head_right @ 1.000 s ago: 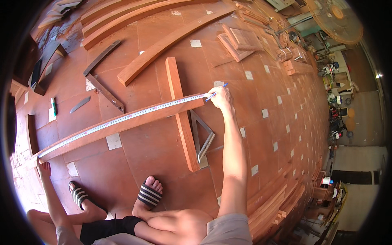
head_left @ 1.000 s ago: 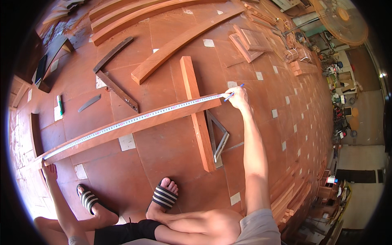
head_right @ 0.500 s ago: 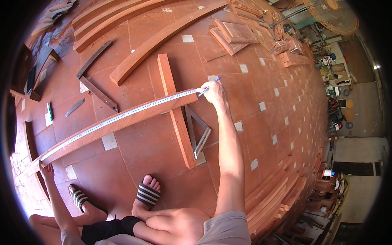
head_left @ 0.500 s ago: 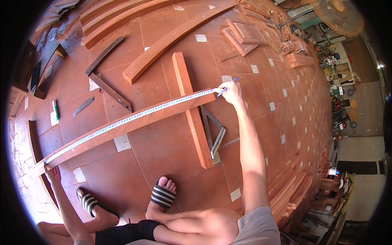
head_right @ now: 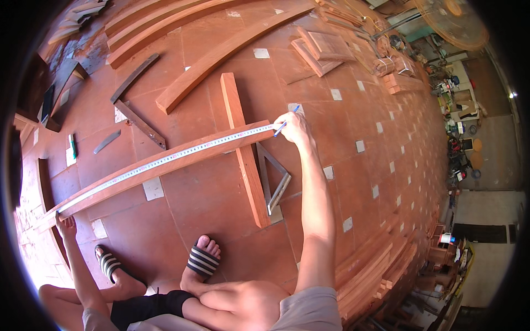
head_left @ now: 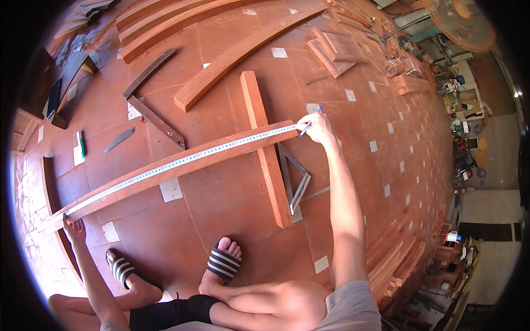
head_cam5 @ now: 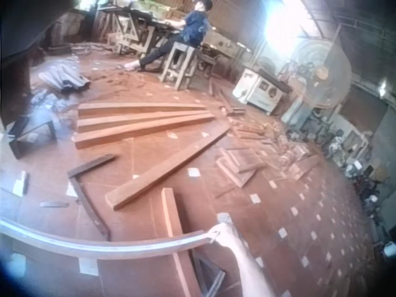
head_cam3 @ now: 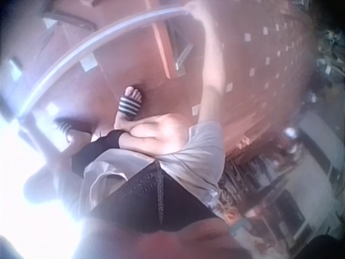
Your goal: The person sits on the floor and measures a wooden plank with a tape measure, then uses a set square and a pen to mark lines on the wood. The person adjusts the plank and tools to ensure accurate markings.
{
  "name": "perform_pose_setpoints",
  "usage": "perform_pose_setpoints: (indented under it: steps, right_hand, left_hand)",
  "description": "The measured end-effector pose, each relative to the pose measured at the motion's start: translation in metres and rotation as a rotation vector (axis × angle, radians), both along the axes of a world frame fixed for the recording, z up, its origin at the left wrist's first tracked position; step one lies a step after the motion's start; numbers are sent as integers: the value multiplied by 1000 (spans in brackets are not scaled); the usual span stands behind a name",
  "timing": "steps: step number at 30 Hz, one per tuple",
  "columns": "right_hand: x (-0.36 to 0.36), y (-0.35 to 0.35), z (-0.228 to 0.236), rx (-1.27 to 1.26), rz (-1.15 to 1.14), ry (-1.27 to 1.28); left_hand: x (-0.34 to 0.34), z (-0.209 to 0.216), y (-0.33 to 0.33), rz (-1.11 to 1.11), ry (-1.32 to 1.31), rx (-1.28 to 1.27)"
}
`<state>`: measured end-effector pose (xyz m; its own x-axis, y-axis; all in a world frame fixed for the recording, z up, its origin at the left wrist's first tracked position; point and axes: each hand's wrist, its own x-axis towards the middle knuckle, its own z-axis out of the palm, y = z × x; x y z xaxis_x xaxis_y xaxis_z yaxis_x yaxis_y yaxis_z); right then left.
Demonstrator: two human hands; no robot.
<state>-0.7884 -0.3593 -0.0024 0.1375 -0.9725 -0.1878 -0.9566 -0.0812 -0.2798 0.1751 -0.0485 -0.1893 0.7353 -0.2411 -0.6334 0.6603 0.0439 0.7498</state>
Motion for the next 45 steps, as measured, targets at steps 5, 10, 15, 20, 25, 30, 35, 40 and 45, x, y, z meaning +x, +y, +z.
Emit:
perform_pose_setpoints:
  steps: [5, 10, 15, 20, 25, 30, 35, 40, 45]
  right_hand:
    - [-9, 0, -6, -5, 35, -46]
    - [7, 4, 6, 33, 23, -133]
    - [39, 5, 22, -4, 107, -82]
    - [97, 8, 34, 110, 223, -142]
    - [157, 13, 50, 348, 332, -104]
    - [177, 6, 42, 427, 403, -335]
    - [177, 5, 29, 527, 342, -408]
    - [172, 1, 30, 483, 393, -276]
    - [172, -3, 30, 477, 390, -326]
  left_hand:
    - [11, -34, 11, 20, -41, -67]
    - [-17, -28, 33, -259, -283, -108]
    - [-102, 29, -18, 116, -63, -19]
    - [-154, 57, -40, 166, -36, -4]
    - [-184, 57, -44, 139, 18, -73]
    - [-205, 52, -46, 85, 22, -115]
    - [-226, 50, -49, -5, 29, -93]
    - [-250, 53, -54, -87, 19, -56]
    - [-272, 67, -58, -123, 37, -72]
